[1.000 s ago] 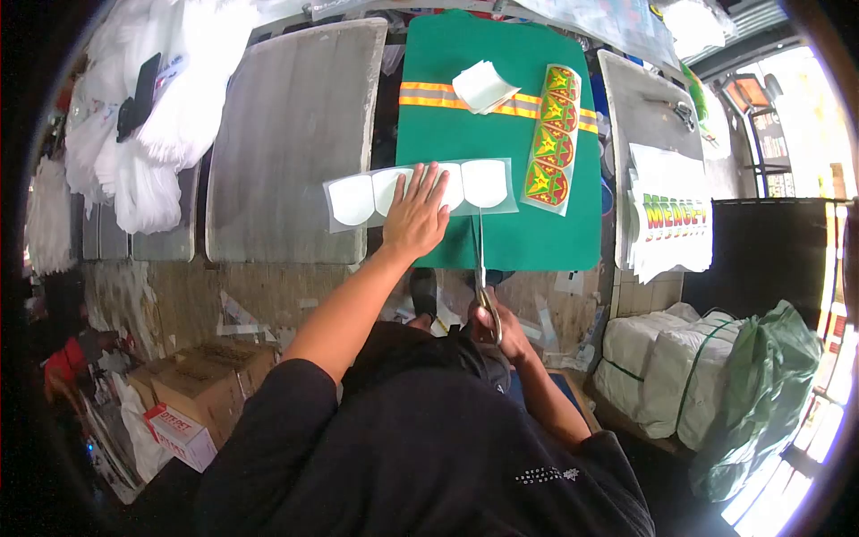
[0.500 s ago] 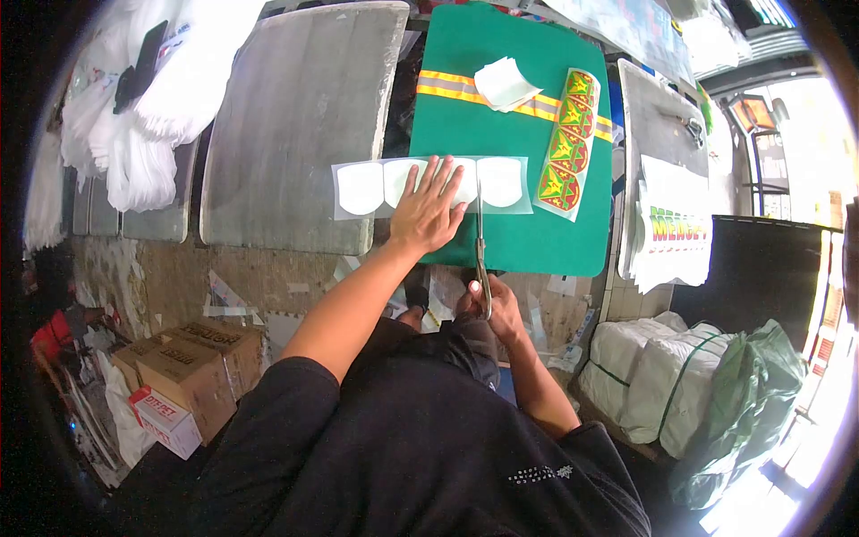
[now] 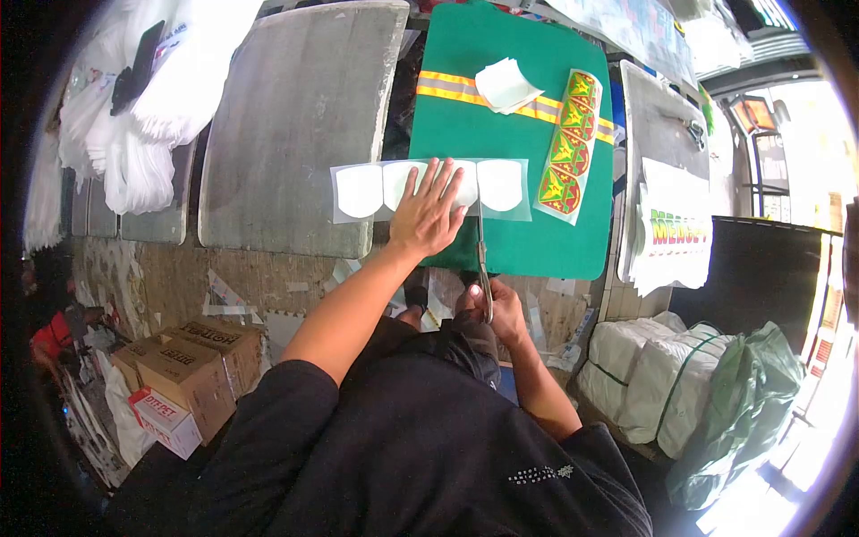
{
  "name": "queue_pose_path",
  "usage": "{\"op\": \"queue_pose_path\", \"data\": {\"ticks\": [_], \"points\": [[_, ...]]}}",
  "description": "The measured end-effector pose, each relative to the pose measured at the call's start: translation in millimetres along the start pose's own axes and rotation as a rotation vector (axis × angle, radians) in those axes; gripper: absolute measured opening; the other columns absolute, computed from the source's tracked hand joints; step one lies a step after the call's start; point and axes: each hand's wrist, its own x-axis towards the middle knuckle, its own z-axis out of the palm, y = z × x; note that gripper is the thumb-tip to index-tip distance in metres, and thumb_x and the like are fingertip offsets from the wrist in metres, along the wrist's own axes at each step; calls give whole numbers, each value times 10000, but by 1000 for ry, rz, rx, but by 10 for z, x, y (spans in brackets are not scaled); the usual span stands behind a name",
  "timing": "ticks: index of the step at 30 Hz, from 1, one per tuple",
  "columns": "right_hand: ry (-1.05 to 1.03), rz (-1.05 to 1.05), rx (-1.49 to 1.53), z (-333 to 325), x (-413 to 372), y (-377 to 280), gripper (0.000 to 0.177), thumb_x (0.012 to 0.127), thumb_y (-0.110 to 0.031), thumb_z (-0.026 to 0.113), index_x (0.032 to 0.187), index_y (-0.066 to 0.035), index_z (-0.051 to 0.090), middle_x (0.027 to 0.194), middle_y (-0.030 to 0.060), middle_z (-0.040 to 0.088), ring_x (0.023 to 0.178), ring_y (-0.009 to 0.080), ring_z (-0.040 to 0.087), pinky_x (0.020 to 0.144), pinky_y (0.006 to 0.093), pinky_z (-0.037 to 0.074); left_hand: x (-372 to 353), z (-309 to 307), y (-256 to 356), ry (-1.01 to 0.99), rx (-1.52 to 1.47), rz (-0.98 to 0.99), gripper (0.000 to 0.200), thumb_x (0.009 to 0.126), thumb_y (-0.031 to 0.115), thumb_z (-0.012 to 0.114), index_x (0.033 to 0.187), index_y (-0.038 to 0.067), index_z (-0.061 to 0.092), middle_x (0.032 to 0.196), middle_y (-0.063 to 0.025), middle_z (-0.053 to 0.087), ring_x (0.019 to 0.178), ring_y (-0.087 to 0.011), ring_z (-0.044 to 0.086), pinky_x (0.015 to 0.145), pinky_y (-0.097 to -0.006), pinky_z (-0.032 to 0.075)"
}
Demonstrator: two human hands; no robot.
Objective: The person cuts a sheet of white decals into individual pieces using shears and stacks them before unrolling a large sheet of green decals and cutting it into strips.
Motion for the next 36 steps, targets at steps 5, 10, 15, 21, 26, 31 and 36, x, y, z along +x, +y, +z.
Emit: {"op": "queue_pose_path", "data": {"ticks": [5, 10, 15, 21, 26, 31, 36], "points": [[14, 20, 114, 47, 134, -336, 464, 866, -447, 711, 860, 9, 625, 665, 32, 590, 589, 100, 529, 549, 266, 446, -2, 18, -13, 10, -37, -5, 605, 952, 351, 463, 1466, 58, 333, 1517, -184, 335, 1412, -376, 294, 1142, -566, 209], [30, -33, -112, 24, 202, -236, 499, 861, -471, 708, 841, 20, 624, 639, 44, 607, 585, 106, 555, 550, 273, 464, -8, 6, -16, 20, -45, -4, 616, 950, 359, 461, 1468, 53, 328, 1524, -185, 325, 1415, -377, 291, 1145, -565, 202], [56, -37, -114, 28, 185, -251, 506, 852, -469, 719, 846, 29, 631, 638, 51, 611, 580, 113, 568, 534, 280, 465, -3, 0, -18, 16, -49, -8, 619, 951, 362, 460, 1470, 52, 325, 1529, -183, 318, 1418, -378, 283, 1146, -566, 201], [50, 51, 44, 57, 294, -528, 503, 845, -462, 731, 850, 32, 634, 655, 57, 607, 566, 121, 560, 512, 278, 458, -6, -13, -12, -12, -43, -16, 619, 950, 367, 461, 1470, 58, 327, 1532, -180, 310, 1423, -376, 273, 1149, -562, 197], [52, 6, 17, 31, 413, -443, 506, 826, -468, 749, 831, 26, 640, 644, 52, 609, 560, 117, 570, 509, 280, 463, -3, -18, -1, -20, -40, -15, 609, 951, 367, 458, 1467, 68, 333, 1531, -177, 313, 1427, -372, 264, 1154, -558, 187], [85, -43, -135, -47, 335, -506, 490, 816, -448, 764, 847, 25, 644, 621, 58, 617, 550, 111, 577, 503, 284, 464, -13, 18, -8, -9, -33, -10, 611, 955, 375, 451, 1470, 71, 329, 1534, -178, 308, 1428, -375, 260, 1153, -559, 186], [119, -51, -140, -109, 366, -500, 549, 794, -486, 770, 849, 47, 650, 630, 68, 617, 549, 125, 584, 506, 290, 469, -4, 14, -3, -15, -25, 15, 617, 965, 400, 429, 1475, 72, 318, 1538, -183, 300, 1429, -382, 254, 1155, -560, 180]]}}
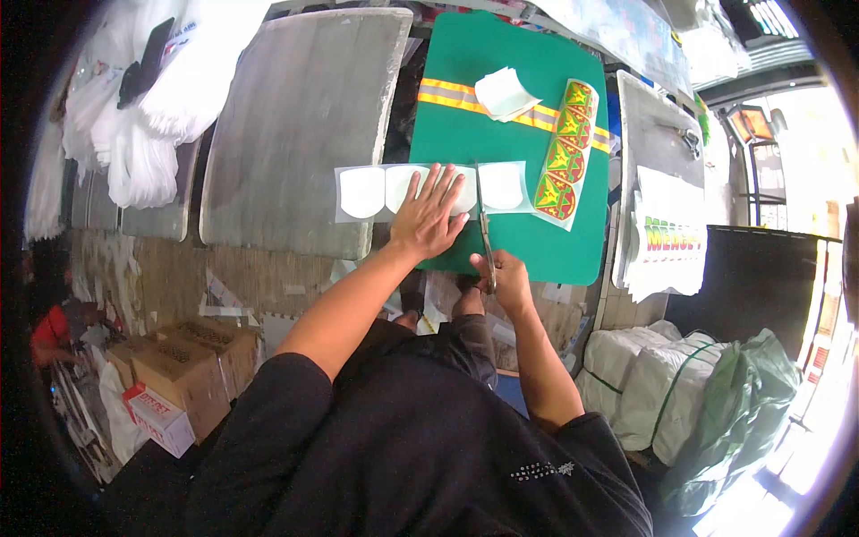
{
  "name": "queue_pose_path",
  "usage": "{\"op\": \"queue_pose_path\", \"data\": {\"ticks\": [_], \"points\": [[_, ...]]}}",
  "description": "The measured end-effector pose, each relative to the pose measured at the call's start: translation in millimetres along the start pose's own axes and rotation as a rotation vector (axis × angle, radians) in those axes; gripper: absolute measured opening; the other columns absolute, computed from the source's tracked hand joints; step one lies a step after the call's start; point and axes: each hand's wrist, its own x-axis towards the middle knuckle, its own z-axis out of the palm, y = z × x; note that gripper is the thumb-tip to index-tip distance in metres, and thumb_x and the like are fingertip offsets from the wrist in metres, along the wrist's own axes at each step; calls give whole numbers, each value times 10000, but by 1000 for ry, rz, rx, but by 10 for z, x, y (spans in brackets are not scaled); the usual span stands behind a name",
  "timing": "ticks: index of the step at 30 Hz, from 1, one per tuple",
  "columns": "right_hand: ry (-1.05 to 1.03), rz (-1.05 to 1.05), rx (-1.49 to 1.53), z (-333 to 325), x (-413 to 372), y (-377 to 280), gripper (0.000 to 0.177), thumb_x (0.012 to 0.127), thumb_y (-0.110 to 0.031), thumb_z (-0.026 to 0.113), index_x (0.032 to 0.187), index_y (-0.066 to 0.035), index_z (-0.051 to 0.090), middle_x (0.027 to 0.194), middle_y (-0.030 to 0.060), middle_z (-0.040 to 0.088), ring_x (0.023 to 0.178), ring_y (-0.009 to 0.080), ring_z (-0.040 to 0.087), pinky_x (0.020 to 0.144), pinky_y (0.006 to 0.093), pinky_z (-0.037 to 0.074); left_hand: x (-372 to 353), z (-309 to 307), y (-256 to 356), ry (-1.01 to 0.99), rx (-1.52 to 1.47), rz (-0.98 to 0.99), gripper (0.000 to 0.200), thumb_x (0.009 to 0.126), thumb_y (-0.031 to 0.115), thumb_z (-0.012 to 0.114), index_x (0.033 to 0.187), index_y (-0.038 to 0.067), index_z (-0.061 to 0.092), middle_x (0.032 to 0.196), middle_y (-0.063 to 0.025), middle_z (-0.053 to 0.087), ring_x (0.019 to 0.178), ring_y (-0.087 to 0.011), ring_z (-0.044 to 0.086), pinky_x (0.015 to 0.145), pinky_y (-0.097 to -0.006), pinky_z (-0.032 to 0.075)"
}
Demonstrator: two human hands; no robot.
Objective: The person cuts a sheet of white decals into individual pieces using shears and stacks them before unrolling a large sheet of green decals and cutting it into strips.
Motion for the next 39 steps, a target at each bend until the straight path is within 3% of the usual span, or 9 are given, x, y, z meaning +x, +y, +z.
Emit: {"op": "queue_pose_path", "data": {"ticks": [4, 12, 15, 17, 19, 24, 32, 35, 39], "points": [[-20, 56, 24, -1, 44, -99, 449, 824, -435, 763, 794, -21, 591, 616, -1, 535, 512, 81, 532, 464, 244, 420, 1, 4, 1, -28, 35, 11, 620, 977, 419, 400, 1481, 71, 306, 1543, -186, 286, 1436, -381, 235, 1160, -555, 163], [119, -47, -23, -20, 102, -82, 490, 831, -474, 740, 741, -14, 596, 598, 17, 554, 511, 103, 533, 480, 262, 429, 104, 40, 99, -45, -71, -17, 632, 984, 427, 364, 1495, 66, 276, 1550, -196, 263, 1449, -384, 197, 1171, -543, 124], [183, -56, -18, -207, 24, -24, 490, 824, -476, 743, 779, -4, 619, 601, 40, 576, 530, 117, 561, 501, 282, 453, 271, -30, 141, -89, -364, -35, 617, 978, 368, 406, 1500, 68, 267, 1544, -201, 275, 1439, -380, 227, 1170, -536, 136], [176, -77, -42, -324, -128, 71, 493, 816, -472, 751, 837, 9, 649, 605, 55, 590, 553, 126, 590, 522, 298, 479, 315, -251, 144, 123, -605, -4, 579, 944, 214, 459, 1472, 38, 299, 1507, -216, 333, 1410, -404, 278, 1155, -539, 177], [106, -116, 19, -395, -387, 176, 514, 813, -494, 744, 856, 3, 619, 633, 39, 585, 576, 124, 588, 538, 289, 472, 223, -371, 13, 297, -502, 33, 551, 861, 37, 496, 1401, 34, 390, 1439, -218, 422, 1367, -410, 348, 1129, -532, 250], [-227, -66, 261, -341, -875, 539, 540, 816, -544, 707, 916, -25, 600, 751, 49, 603, 659, 136, 588, 596, 276, 467, -107, -179, -70, -33, 95, -80, 603, 880, 147, 517, 1453, 61, 351, 1502, -217, 332, 1404, -391, 296, 1133, -561, 235], [-301, 31, 331, 26, -754, 655, 573, 836, -585, 657, 918, -22, 588, 836, 62, 600, 758, 143, 559, 655, 295, 446, -52, -52, 68, 4, 84, -149, 617, 902, 204, 506, 1471, 51, 324, 1530, -223, 275, 1411, -408, 260, 1116, -577, 235], [-250, 11, 182, 61, -502, 467, 573, 838, -584, 662, 798, -25, 545, 708, 54, 587, 631, 139, 563, 578, 295, 452, -46, -54, 80, -3, 100, -131, 615, 911, 236, 499, 1472, 54, 324, 1534, -208, 281, 1410, -406, 264, 1111, -580, 239], [-177, 93, 217, 124, -330, 347, 506, 835, -511, 711, 826, -19, 595, 686, 23, 565, 617, 109, 523, 573, 274, 441, -58, -44, 52, -3, 103, -143, 603, 931, 287, 478, 1477, 79, 330, 1539, -185, 288, 1418, -395, 253, 1119, -579, 226]]}}
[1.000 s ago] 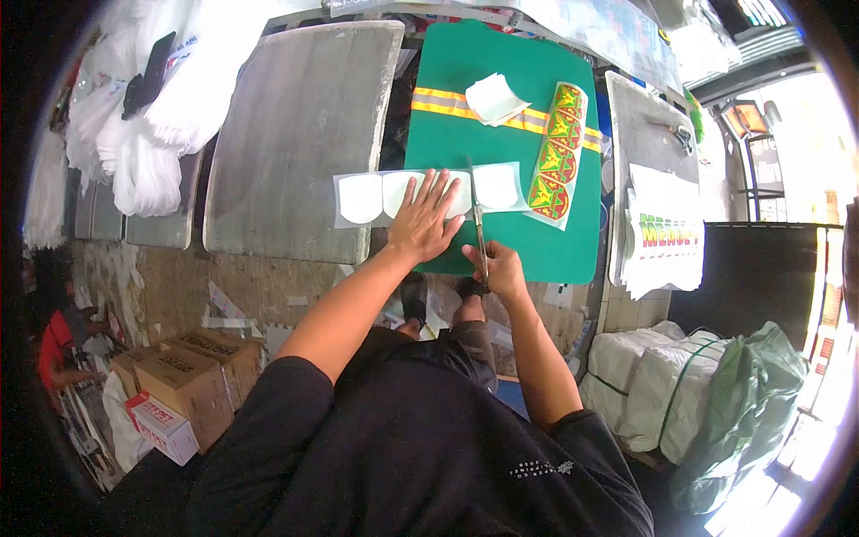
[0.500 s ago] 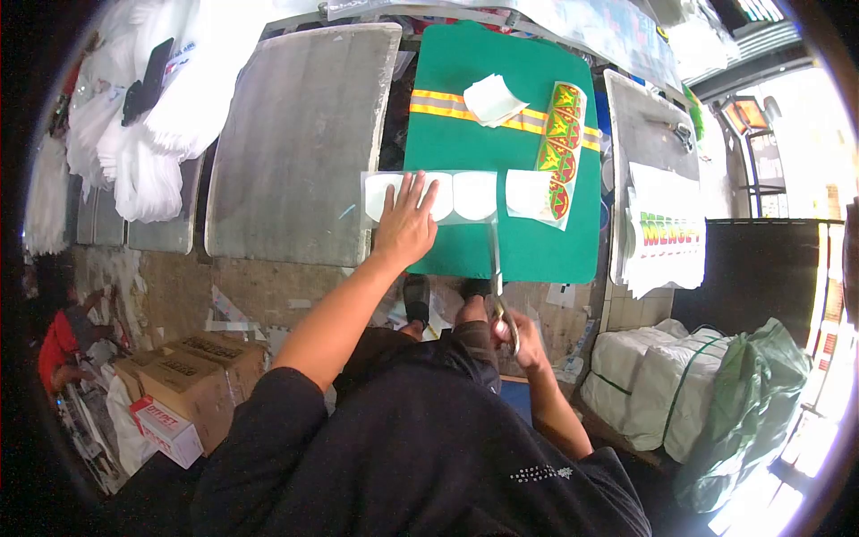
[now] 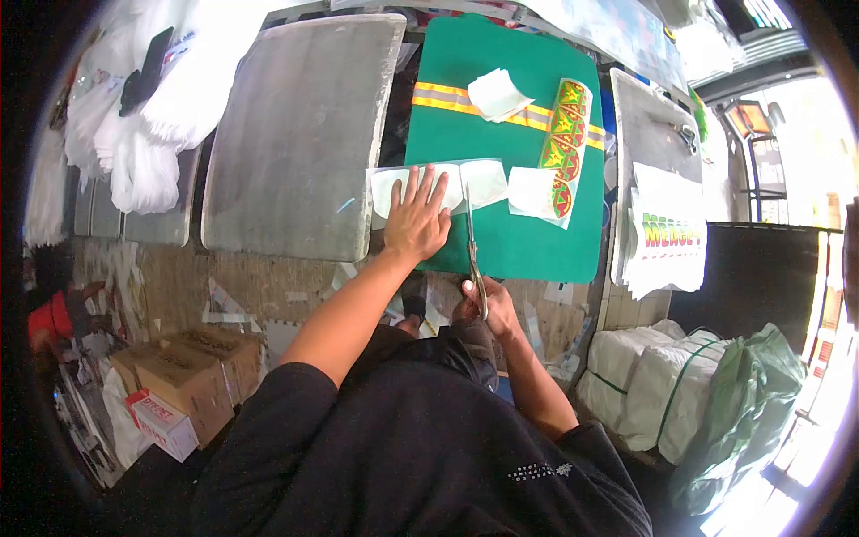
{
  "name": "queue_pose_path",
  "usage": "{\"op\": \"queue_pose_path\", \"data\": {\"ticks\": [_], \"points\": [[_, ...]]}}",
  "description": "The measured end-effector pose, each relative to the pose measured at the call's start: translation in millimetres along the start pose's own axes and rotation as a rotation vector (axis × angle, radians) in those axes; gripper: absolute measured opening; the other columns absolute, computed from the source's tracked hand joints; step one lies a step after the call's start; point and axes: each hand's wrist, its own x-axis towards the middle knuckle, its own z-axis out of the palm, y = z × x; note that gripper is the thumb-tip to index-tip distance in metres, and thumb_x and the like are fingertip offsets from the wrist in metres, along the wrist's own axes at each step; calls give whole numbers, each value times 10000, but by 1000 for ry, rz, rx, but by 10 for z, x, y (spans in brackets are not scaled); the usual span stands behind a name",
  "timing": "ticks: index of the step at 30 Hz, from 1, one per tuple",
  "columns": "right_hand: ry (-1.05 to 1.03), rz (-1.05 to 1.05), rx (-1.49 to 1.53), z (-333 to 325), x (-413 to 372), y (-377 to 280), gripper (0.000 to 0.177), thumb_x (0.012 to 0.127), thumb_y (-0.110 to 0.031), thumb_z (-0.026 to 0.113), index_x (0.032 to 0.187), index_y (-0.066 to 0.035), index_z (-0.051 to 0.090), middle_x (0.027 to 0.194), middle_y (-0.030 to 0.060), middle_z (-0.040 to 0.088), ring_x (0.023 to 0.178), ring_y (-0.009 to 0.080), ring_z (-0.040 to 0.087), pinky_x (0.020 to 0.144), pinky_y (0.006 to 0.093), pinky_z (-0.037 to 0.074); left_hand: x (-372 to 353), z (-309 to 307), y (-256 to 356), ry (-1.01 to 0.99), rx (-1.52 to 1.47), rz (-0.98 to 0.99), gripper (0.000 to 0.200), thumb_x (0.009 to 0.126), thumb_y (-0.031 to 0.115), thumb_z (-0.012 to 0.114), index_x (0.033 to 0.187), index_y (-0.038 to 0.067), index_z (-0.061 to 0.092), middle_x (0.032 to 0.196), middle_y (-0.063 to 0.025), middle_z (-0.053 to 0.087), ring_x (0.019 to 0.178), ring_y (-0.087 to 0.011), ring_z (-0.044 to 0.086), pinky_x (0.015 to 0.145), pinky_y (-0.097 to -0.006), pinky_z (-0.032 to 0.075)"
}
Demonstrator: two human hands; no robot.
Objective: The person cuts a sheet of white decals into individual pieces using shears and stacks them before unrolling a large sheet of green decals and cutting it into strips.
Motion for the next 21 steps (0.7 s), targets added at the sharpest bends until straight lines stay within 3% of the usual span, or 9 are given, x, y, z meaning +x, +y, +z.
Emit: {"op": "queue_pose_path", "data": {"ticks": [21], "points": [[99, -11, -279, -11, -17, -108, 509, 810, -480, 751, 838, 16, 642, 642, 60, 619, 598, 132, 582, 564, 303, 474, 3, 2, -37, 81, -74, 37, 589, 924, 289, 489, 1447, 49, 361, 1495, -218, 341, 1386, -416, 298, 1099, -564, 274]]}}
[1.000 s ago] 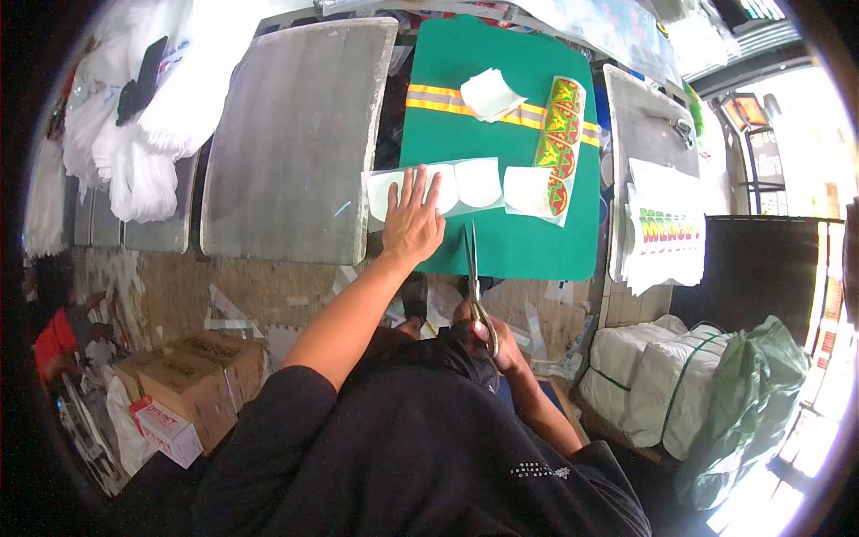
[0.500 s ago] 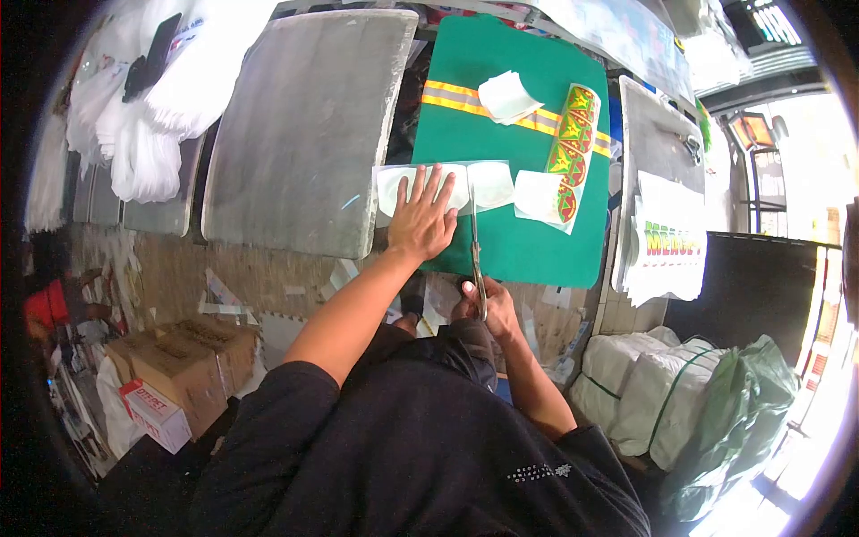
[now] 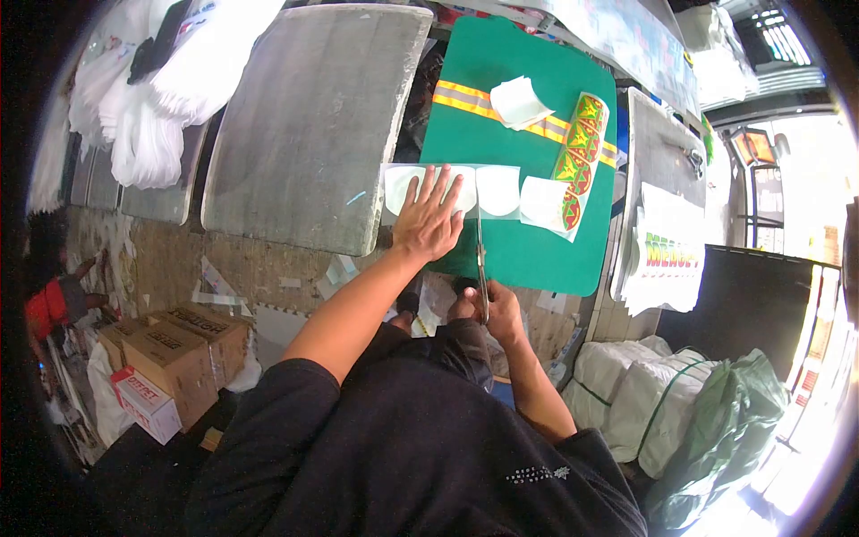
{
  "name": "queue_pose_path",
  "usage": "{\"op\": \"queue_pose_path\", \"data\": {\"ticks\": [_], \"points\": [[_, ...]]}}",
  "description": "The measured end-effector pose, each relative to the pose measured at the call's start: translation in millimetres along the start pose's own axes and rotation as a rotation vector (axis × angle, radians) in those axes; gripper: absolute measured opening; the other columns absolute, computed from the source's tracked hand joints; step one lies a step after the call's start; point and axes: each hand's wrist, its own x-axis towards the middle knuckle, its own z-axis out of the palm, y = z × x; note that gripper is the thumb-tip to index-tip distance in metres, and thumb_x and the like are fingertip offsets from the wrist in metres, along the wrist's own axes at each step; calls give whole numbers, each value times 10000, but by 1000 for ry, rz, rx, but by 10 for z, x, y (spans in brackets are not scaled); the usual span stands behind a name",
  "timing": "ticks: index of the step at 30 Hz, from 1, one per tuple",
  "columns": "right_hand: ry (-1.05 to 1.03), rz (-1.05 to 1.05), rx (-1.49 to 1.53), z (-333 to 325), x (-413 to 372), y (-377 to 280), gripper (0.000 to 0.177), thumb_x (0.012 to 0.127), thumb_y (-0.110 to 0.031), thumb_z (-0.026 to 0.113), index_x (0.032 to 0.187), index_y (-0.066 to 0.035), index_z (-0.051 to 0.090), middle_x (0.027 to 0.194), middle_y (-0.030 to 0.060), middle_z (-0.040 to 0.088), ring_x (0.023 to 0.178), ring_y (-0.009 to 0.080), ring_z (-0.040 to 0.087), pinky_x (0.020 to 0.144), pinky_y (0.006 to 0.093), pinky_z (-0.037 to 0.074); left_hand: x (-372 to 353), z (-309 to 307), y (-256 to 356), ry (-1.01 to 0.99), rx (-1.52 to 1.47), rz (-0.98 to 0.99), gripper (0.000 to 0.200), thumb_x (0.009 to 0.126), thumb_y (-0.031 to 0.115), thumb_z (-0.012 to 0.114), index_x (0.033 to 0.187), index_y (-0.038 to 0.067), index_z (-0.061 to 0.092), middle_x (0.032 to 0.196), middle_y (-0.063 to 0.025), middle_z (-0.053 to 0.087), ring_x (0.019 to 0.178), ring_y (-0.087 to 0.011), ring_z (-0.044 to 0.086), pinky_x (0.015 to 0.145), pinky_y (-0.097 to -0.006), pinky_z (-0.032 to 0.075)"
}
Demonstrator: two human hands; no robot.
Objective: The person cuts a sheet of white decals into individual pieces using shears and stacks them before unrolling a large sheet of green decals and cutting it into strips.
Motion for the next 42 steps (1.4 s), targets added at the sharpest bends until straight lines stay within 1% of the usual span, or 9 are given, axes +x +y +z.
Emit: {"op": "queue_pose_path", "data": {"ticks": [5, 8, 13, 16, 29, 31, 38, 41, 42], "points": [[15, -22, -19, 14, -6, -25, 481, 838, -456, 732, 815, 15, 634, 612, 54, 605, 582, 130, 578, 552, 297, 468, -3, 10, 0, 3, -4, 1, 591, 921, 286, 495, 1444, 42, 364, 1495, -217, 341, 1385, -418, 298, 1097, -565, 275], [-17, 8, 68, 28, 131, -1, 472, 853, -445, 724, 791, 12, 622, 614, 54, 601, 583, 128, 576, 547, 296, 466, -4, 10, 3, 11, -10, 1, 589, 920, 284, 497, 1444, 47, 370, 1500, -213, 338, 1388, -416, 296, 1101, -563, 272], [-13, 9, 197, 70, 192, -147, 506, 842, -474, 730, 769, 8, 598, 617, 48, 593, 518, 114, 549, 462, 281, 441, -1, 4, -2, -50, 8, -11, 611, 935, 326, 477, 1472, 68, 338, 1516, -205, 328, 1405, -405, 286, 1130, -547, 243], [30, -78, 12, 60, 172, -139, 506, 840, -477, 732, 762, 3, 593, 614, 46, 591, 494, 105, 544, 432, 273, 428, -3, 6, -8, -55, 16, -8, 610, 938, 333, 474, 1471, 70, 339, 1519, -204, 325, 1405, -404, 288, 1132, -546, 242], [16, -6, 228, 45, 341, -330, 508, 808, -490, 758, 719, -21, 587, 595, 31, 574, 521, 119, 560, 492, 286, 448, -1, -33, -7, -40, -8, 11, 596, 933, 338, 467, 1458, 75, 365, 1506, -206, 345, 1394, -401, 312, 1126, -548, 254], [36, -57, 100, 51, 352, -295, 502, 810, -483, 759, 724, -18, 591, 596, 26, 567, 519, 119, 556, 491, 282, 445, -3, -25, -8, -26, -13, 11, 589, 933, 331, 462, 1456, 76, 368, 1504, -205, 349, 1391, -400, 316, 1126, -547, 254], [86, -65, 13, 51, 351, -333, 506, 806, -474, 764, 718, -6, 593, 581, 42, 571, 517, 125, 566, 498, 286, 459, -10, -18, -10, -9, -28, 10, 585, 934, 327, 455, 1456, 79, 367, 1505, -202, 348, 1393, -397, 312, 1135, -538, 243], [55, -29, 124, 36, 443, -407, 512, 806, -477, 761, 727, 3, 602, 576, 61, 585, 515, 132, 575, 511, 293, 469, -10, -30, -14, -13, -39, 9, 580, 936, 324, 450, 1455, 77, 369, 1507, -199, 347, 1395, -397, 310, 1135, -537, 241], [84, -45, 27, 25, 432, -492, 515, 805, -480, 761, 736, 7, 608, 577, 68, 590, 517, 138, 584, 513, 298, 473, -9, -26, -14, -26, -32, 8, 580, 937, 322, 446, 1453, 69, 367, 1506, -200, 348, 1396, -398, 308, 1135, -536, 240]]}}
